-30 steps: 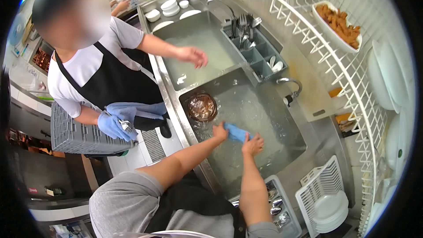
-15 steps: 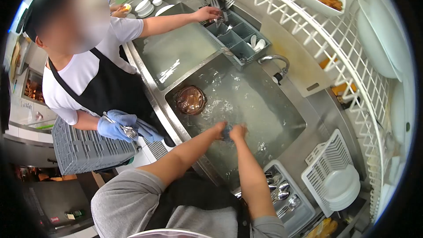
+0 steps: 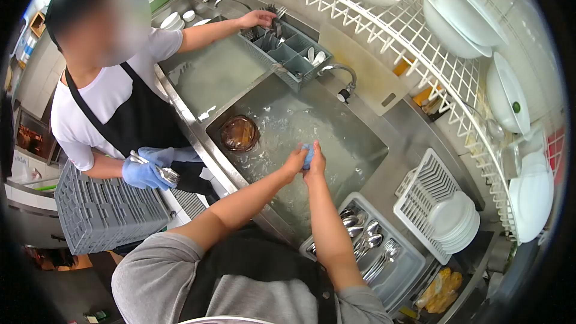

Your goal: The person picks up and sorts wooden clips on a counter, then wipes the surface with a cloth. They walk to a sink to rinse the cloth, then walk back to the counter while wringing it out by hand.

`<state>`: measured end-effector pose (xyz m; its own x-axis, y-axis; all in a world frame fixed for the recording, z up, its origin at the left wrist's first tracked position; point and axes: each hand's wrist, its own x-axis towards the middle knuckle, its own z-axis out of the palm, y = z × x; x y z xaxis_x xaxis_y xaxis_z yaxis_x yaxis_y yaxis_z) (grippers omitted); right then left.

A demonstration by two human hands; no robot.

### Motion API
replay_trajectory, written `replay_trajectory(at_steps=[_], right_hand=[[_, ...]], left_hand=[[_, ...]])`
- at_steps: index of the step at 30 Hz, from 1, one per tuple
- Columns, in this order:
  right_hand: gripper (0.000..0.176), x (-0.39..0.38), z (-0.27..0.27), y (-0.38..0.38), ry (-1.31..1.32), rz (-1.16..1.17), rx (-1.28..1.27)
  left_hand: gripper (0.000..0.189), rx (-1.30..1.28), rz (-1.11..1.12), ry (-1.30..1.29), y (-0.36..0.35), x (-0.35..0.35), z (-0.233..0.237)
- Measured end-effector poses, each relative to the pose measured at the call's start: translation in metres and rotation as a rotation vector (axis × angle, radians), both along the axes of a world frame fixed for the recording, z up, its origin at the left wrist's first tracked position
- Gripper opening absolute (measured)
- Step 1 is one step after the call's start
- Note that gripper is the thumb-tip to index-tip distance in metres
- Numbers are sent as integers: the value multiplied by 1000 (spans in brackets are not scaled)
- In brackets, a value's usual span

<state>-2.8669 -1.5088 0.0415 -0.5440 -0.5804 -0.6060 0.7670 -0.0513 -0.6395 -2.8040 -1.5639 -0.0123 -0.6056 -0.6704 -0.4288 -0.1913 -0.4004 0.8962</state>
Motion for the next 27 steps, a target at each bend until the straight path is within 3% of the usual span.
replay_trajectory(at_steps=[1, 3, 5, 8, 11, 12, 16, 19, 21, 23, 25, 26, 27], right_hand=[[29, 0, -10, -3, 72, -93, -55], [22, 2, -16, -7, 267, -209, -134], [15, 8, -6, -11, 513, -263, -186], [12, 26, 20, -10, 863, -21, -105], [12, 50, 42, -6, 856, 123, -135], [16, 54, 51, -4, 1018, 159, -135], [17, 74, 74, -4, 858, -144, -256], [18, 70, 90, -17, 420, -347, -304], [20, 61, 91, -22, 11, -475, -332], [15, 42, 42, -26, -135, -334, -317], [17, 21, 36, -18, -285, 90, -505], [18, 14, 34, -14, -353, 308, -604], [20, 6, 29, -15, -349, 359, -528]], left_hand=[[54, -104, 28, -18, 4, 3, 8], [55, 240, 188, 14, 9, 9, 51], [53, 607, 199, 143, 9, 25, 95], [45, 1101, -49, 456, 1, 48, 129], [39, 1259, -210, 640, -27, 44, 79], [37, 1266, -211, 690, -41, 39, 53], [30, 1219, 9, 867, -70, 18, -31], [22, 894, 694, 603, -24, 17, 129], [25, 403, 615, 674, -16, 23, 155], [32, -31, 438, 660, -7, 38, 152], [41, -426, 154, 627, -7, 43, 145], [51, -608, 56, 448, -7, 51, 146], [50, -726, 12, 426, -3, 51, 149]])
